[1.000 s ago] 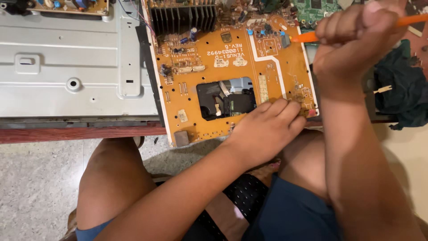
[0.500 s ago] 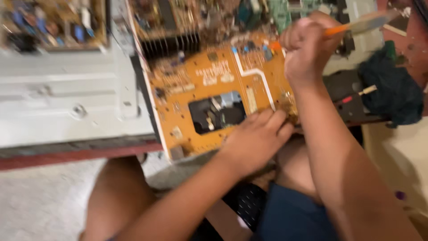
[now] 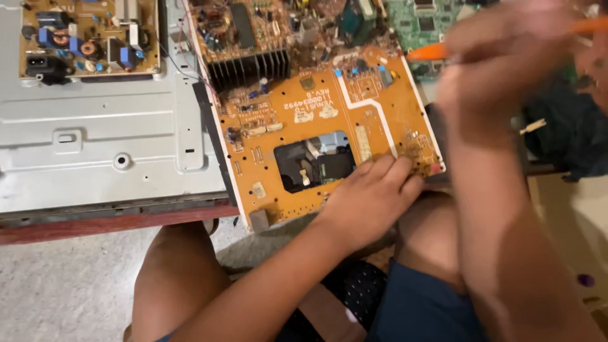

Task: The person uses an orange brush to clean dust and debris from the surface of a disassembled circuit board. They systematically sweep across different areas of the board, occasionally adjusting their grip or the board's position to reach different sections.

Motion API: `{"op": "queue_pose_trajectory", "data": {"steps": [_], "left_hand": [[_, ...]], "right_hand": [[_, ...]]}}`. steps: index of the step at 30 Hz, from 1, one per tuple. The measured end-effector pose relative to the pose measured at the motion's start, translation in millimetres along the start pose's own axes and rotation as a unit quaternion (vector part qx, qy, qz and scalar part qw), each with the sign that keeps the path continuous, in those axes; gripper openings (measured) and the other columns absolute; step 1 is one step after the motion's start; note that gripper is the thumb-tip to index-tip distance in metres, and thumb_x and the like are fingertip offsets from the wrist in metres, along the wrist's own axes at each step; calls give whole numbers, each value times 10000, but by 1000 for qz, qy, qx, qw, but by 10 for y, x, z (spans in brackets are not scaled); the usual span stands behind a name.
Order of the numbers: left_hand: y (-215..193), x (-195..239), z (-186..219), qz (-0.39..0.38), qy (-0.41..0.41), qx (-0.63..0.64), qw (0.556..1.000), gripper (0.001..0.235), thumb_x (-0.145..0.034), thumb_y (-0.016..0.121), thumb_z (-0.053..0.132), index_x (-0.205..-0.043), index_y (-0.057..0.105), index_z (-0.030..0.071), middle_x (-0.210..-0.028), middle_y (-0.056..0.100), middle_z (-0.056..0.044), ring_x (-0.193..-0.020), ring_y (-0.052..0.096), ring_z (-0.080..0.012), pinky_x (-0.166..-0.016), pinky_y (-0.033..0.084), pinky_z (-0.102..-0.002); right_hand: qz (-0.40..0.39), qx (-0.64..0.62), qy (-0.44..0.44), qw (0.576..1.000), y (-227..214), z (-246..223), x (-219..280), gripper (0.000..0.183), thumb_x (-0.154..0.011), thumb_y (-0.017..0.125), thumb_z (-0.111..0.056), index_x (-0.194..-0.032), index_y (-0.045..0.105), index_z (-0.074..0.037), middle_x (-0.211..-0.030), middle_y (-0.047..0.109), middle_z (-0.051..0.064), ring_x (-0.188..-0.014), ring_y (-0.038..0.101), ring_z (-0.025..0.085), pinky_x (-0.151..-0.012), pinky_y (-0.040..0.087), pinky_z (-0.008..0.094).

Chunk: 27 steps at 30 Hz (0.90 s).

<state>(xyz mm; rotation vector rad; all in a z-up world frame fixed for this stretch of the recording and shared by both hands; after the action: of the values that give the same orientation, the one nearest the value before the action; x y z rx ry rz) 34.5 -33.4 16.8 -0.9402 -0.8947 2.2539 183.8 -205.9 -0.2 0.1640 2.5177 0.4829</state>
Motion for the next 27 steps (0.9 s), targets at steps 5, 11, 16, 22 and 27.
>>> {"op": "queue_pose_trajectory", "data": {"steps": [5, 11, 16, 22, 27], "left_hand": [[65, -95, 27, -44, 0, -29, 999, 261, -877, 544, 165, -1112, 619, 81, -1140, 560, -109, -1164, 565, -296, -1007, 481, -410], [39, -82, 20, -35, -1, -17, 999, 252, -850, 559, 160, -1083, 617, 85, -1115, 559, -108, -1157, 561, -303, -1002, 476, -417], [1, -78, -7, -49, -3, -34, 998, 256, -853, 556, 140, -1094, 614, 77, -1114, 555, -112, -1156, 560, -301, -1024, 472, -414], [15, -148, 51, -21, 16, -36, 999, 247, -838, 562, 153, -1067, 609, 73, -1144, 563, -133, -1152, 562, -323, -1002, 470, -429], [52, -82, 30, -48, -8, -32, 998, 212, -863, 557, 158, -1050, 611, 74, -1144, 565, -132, -1172, 566, -326, -1011, 473, -424]], "right_hand": [[24, -7, -7, 1000, -79, -189, -60, 325, -1075, 545, -267, -841, 362, -136, -605, 291, -8, -456, 260, 134, -447, 261, 338], [-34, -6, -21, 999, 78, -120, -109, 372, -1101, 521, -230, -792, 333, -142, -607, 275, -8, -493, 220, 118, -487, 245, 322], [-27, -70, 29, 997, 248, -47, -131, 254, -1047, 481, -155, -830, 382, -67, -614, 334, 16, -504, 289, 144, -514, 277, 337], [-26, 107, -25, 994, 493, -453, -142, 323, -997, 497, -59, -730, 319, -104, -587, 339, 26, -477, 303, 138, -485, 293, 341], [-46, 14, 25, 999, 510, -407, -89, 356, -1020, 490, -64, -750, 266, -128, -616, 280, -11, -464, 222, 102, -476, 235, 319]]}}
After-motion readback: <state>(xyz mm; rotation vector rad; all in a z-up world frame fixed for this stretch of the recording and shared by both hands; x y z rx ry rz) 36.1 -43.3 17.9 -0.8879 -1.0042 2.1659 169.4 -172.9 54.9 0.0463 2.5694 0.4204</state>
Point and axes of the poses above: each hand's wrist, its own x-axis away from the middle knuckle, its own y-axis out of the palm, z = x × y, the point moved 5 cm from there along -x, towards the middle knuckle
